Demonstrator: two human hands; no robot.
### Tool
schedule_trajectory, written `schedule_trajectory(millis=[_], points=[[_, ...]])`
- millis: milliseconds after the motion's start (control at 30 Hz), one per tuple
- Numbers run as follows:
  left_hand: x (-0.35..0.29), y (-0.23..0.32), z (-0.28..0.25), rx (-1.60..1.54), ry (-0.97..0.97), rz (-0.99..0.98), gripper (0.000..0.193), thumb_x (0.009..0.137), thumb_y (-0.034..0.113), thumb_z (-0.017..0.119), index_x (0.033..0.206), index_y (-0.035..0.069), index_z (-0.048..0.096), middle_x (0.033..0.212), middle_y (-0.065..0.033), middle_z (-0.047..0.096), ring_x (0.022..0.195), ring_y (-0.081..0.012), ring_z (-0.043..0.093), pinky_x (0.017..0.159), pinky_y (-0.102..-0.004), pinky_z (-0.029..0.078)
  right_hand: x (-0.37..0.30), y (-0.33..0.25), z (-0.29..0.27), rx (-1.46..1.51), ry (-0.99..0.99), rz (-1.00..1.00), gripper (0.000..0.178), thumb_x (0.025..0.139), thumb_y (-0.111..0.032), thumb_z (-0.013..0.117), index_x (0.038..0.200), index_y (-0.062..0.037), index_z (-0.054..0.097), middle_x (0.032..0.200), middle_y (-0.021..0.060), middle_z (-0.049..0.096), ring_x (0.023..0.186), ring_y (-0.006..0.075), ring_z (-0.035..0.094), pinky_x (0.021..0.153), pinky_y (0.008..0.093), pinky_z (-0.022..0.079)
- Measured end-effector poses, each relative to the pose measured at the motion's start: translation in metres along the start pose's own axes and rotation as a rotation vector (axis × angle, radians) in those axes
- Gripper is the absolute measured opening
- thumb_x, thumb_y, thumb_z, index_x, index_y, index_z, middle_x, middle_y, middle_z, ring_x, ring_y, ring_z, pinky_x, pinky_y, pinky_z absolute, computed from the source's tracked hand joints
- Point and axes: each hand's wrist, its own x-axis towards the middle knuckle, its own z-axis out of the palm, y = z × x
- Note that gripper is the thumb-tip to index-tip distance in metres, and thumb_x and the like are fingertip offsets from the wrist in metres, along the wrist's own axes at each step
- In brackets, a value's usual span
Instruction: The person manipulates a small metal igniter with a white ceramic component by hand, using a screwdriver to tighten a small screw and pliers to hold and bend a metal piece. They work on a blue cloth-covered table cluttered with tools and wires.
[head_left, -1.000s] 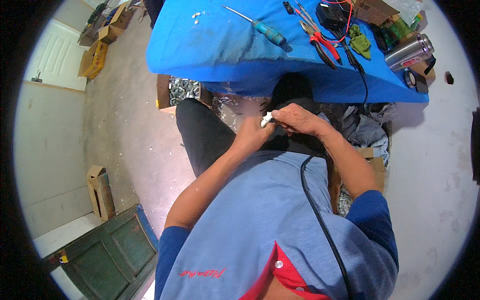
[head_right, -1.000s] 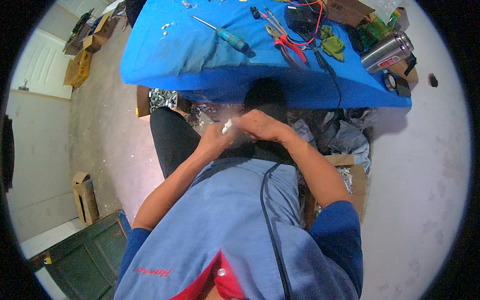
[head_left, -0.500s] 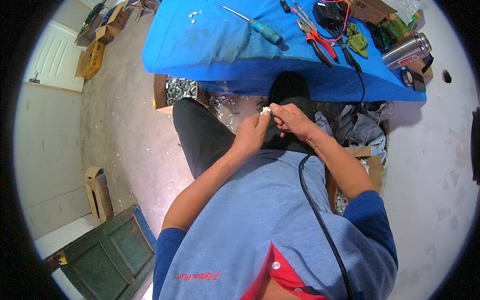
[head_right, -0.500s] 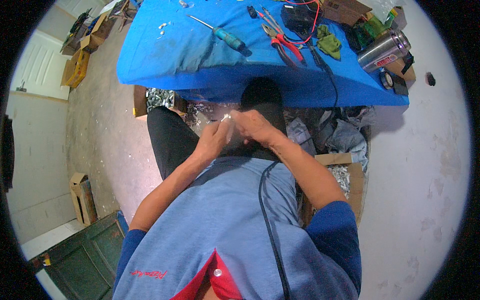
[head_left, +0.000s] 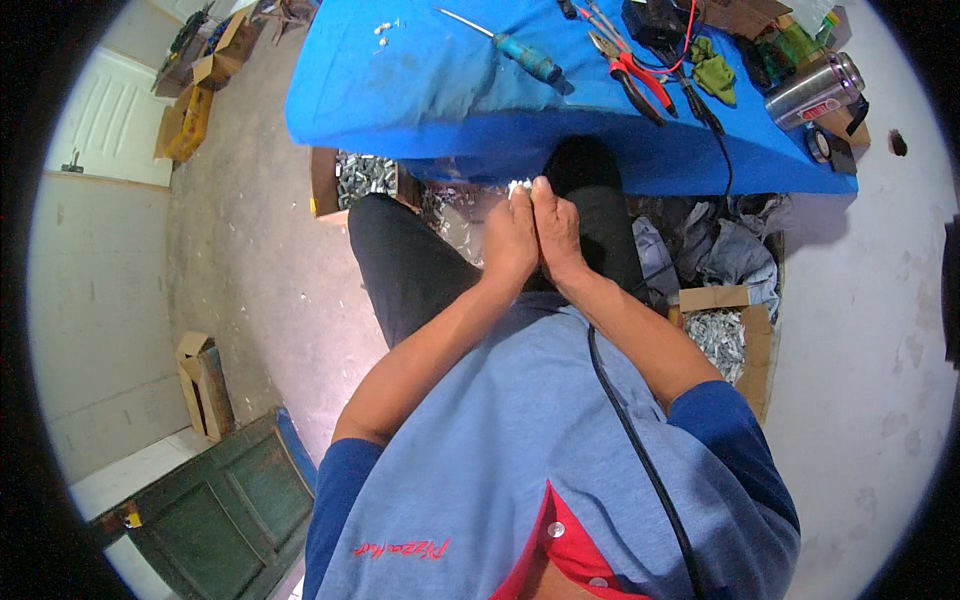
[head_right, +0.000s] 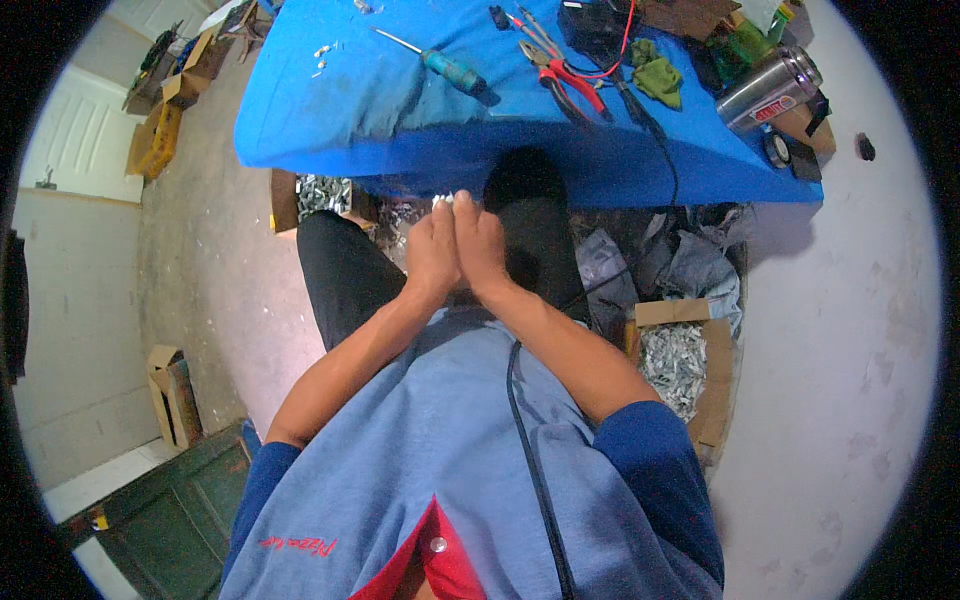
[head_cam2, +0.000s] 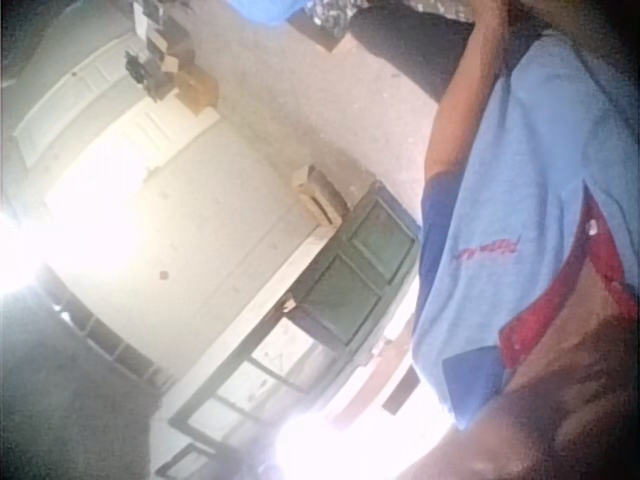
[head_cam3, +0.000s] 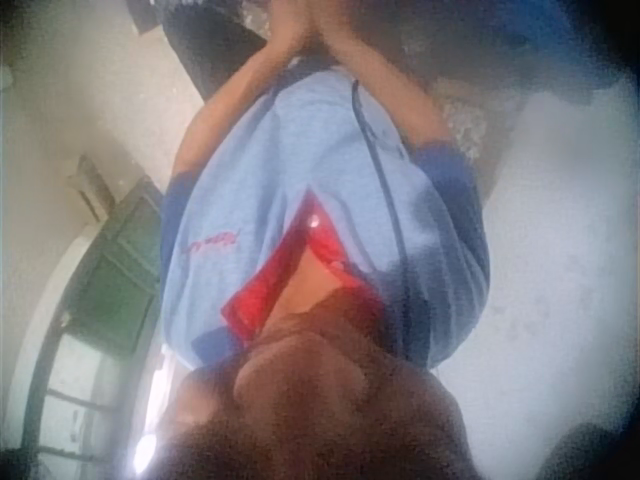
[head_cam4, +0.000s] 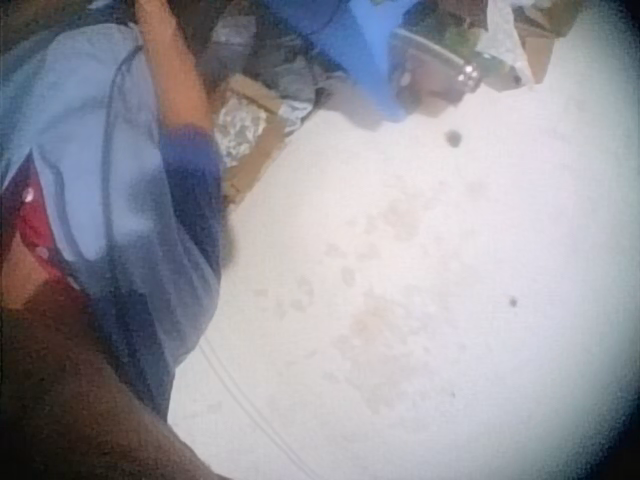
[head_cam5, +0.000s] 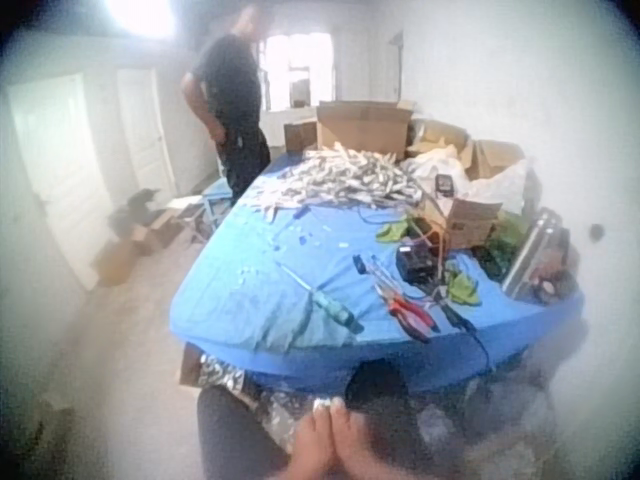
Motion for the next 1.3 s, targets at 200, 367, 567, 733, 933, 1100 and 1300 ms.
schedule_trajectory(millis=[200,367,567,733,933,1100,1300], points=[[-0.013,0.024,-0.011,-0.483,-0.225,-0.431,0.048,0.102,0.045,0.038,0.073,0.011,0.055,0.055,0.0026,0.041,0.049,-0.0099,0.039,0.044,-0.0263,0.029,0.005,-0.005,-0.034,0.455,-0.421,0.435,0.051,0.097,-0.052,0.043,0.1,-0.007,0.066,0.074,0.0019,0.065,0.06,0.0171,0.055,0.057,0.0334,0.045],[-0.035,0.022,-0.032,-0.8,-0.449,-0.657,0.046,0.1,0.056,0.038,0.074,0.017,0.041,0.057,0.0064,0.03,0.047,-0.0074,0.028,0.044,-0.0228,0.022,0.0,0.019,-0.06,0.79,-0.969,0.718,0.053,0.095,-0.059,0.044,0.1,-0.0093,0.062,0.057,-0.0089,0.039,0.046,0.0054,0.032,0.05,0.0274,0.034],[-0.025,0.016,-0.036,-0.958,-0.466,-0.783,0.049,0.099,0.057,0.04,0.069,0.018,0.037,0.056,0.0064,0.028,0.047,-0.0086,0.023,0.044,-0.024,0.02,0.005,0.005,-0.06,0.673,-0.376,0.383,0.052,0.098,-0.057,0.04,0.069,-0.014,0.048,0.052,-0.0069,0.032,0.043,0.0088,0.03,0.055,0.0312,0.041],[-0.035,0.016,-0.029,-0.823,-0.49,-0.793,0.05,0.097,0.06,0.042,0.069,0.019,0.036,0.056,0.0068,0.028,0.046,-0.0091,0.023,0.043,-0.0251,0.019,0.005,-0.021,-0.081,0.768,-0.38,0.259,0.056,0.102,-0.054,0.03,0.07,-0.0115,0.048,0.097,0.0153,0.066,0.084,0.0217,0.062,0.083,0.0388,0.049],[-0.036,0.035,-0.008,-0.719,-0.57,-0.769,0.051,0.094,0.065,0.041,0.072,0.019,0.041,0.059,0.0072,0.032,0.049,-0.0062,0.029,0.042,-0.0203,0.019,-0.02,-0.008,-0.074,0.793,-0.521,0.272,0.057,0.103,-0.052,0.03,0.091,-0.0054,0.06,0.116,0.0199,0.063,0.098,0.024,0.061,0.086,0.0343,0.049],[-0.029,0.004,-0.002,-0.651,-0.815,-0.809,0.045,0.094,0.067,0.038,0.092,0.023,0.045,0.07,0.006,0.042,0.049,-0.0057,0.029,0.043,-0.0198,0.02,-0.036,-0.016,-0.069,0.519,-0.238,0.264,0.05,0.102,-0.046,0.039,0.098,-0.0044,0.066,0.091,0.0075,0.069,0.057,0.0089,0.054,0.054,0.0251,0.047],[-0.029,0.007,-0.002,-0.534,-0.677,-0.753,0.063,0.087,0.078,0.036,0.077,0.017,0.043,0.062,0.006,0.033,0.049,-0.0073,0.023,0.043,-0.0222,0.019,-0.027,-0.027,-0.096,0.45,0.241,0.005,0.051,0.102,-0.047,0.042,0.082,-0.0038,0.061,0.072,0.0053,0.062,0.063,0.0154,0.057,0.061,0.0317,0.048]])
